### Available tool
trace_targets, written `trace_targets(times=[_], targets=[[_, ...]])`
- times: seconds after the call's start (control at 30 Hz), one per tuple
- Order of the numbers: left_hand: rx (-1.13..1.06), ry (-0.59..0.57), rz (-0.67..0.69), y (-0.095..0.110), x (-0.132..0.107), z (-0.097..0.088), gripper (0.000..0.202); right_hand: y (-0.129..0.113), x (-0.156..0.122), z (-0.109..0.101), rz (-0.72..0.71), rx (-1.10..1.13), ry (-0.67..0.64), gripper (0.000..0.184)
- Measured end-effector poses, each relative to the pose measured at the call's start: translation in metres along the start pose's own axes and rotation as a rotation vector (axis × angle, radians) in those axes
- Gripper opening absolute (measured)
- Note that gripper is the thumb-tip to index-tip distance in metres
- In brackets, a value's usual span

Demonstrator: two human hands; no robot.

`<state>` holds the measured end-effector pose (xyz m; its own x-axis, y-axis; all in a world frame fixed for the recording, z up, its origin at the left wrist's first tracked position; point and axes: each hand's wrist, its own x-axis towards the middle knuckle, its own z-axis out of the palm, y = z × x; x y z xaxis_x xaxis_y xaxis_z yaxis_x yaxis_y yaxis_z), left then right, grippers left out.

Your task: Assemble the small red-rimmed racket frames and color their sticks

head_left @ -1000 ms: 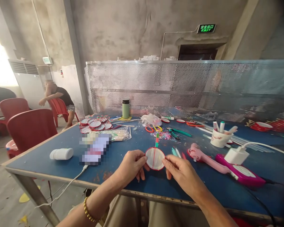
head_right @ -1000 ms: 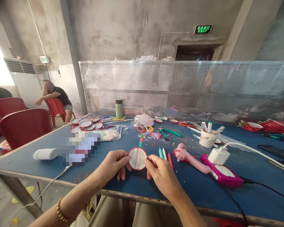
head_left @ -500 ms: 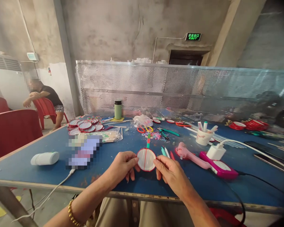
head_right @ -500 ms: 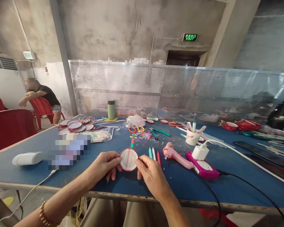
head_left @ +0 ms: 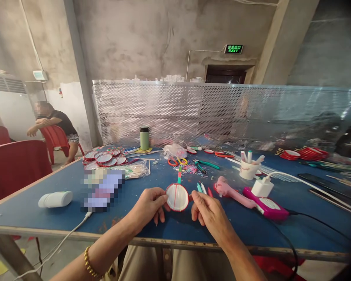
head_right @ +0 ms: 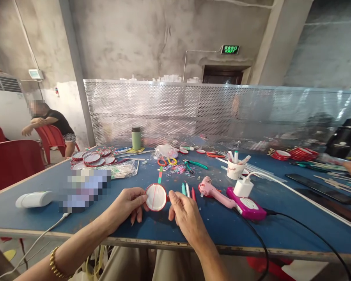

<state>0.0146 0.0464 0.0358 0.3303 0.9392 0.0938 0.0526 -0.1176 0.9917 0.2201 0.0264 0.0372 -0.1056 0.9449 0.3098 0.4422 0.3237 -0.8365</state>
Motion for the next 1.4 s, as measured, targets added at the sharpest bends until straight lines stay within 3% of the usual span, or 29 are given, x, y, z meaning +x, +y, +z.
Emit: trace_targets(times=[0.27,0.57,0.77,0.87,1.03,1.17,1.27,1.4], targets=[[-0.065,-0.016,0.004,0.007,0.004,-0.005,0.029,-0.001,0.001,-0.003,0.018,-0.046,-0.006,0.055],[0.077,0.021,-0.032,0.033,0.016,-0.039,0.022,0.001,0.001,-0.005,0.025,-0.071,-0.030,0.047],[0.021,-0.078,-0.096,0.028,0.025,-0.035,0.020,0.001,0.002,-0.004,0.034,-0.079,-0.026,0.047],[0.043,-0.042,-0.088,0.036,0.035,-0.042,0.016,0.003,0.003,-0.005,0.046,-0.075,-0.038,0.046],[0.123,0.152,-0.014,0.051,0.051,-0.086,0.016,0.009,0.004,-0.006,0.036,-0.086,-0.031,0.047],[0.252,0.347,-0.003,0.049,0.053,-0.139,0.018,0.010,0.005,-0.005,0.021,-0.108,-0.030,0.048],[0.519,0.539,-0.069,0.045,0.050,-0.181,0.017,0.009,0.005,-0.005,0.011,-0.115,-0.023,0.047],[0.646,0.672,-0.120,0.039,0.046,-0.231,0.019,0.007,0.005,-0.005,0.006,-0.122,-0.036,0.045]])
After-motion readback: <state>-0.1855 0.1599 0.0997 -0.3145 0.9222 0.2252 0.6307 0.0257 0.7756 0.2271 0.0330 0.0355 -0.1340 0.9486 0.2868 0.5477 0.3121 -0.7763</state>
